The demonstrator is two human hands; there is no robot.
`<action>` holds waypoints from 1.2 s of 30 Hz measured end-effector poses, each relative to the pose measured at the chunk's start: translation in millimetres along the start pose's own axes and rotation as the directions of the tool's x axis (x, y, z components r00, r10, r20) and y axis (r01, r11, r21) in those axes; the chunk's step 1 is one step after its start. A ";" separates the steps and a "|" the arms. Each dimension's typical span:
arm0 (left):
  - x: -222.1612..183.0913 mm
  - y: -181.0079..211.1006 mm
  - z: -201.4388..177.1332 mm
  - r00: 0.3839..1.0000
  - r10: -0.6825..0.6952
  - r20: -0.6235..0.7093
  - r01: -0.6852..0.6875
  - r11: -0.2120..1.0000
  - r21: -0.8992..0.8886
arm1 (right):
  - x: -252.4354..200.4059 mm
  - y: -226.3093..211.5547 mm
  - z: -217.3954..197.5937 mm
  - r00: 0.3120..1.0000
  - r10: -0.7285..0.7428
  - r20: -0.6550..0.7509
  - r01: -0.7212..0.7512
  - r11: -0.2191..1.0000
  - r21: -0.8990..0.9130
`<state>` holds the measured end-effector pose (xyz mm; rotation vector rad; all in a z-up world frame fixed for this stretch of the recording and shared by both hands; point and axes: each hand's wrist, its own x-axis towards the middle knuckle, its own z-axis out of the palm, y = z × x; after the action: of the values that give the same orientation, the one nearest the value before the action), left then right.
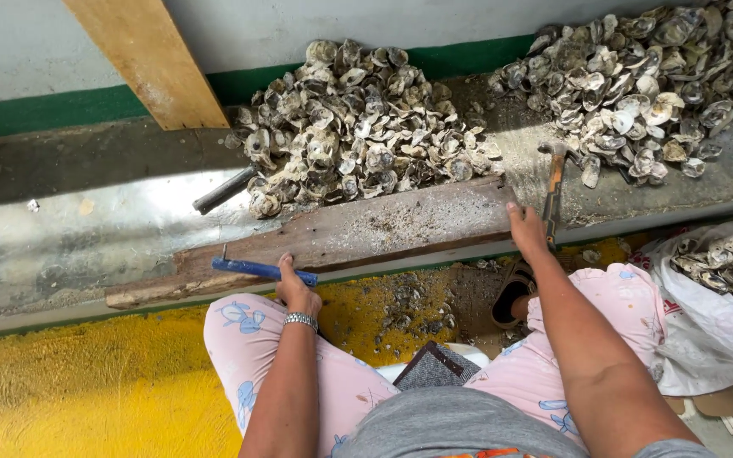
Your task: Processing and cleaning oyster shells using a hammer and a shucking tool on a wooden block.
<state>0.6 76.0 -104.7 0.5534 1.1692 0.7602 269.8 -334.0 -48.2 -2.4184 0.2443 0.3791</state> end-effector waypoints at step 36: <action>-32.0 29.5 9.4 0.877 0.352 0.326 -0.453 0.384 0.804 | 25.4 23.5 47.9 0.905 -0.250 -0.344 0.249 0.967 -0.049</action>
<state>-3.7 70.0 -60.9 1.8009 1.2886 0.4658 277.4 -322.8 -105.7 -2.4695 0.0830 -0.1685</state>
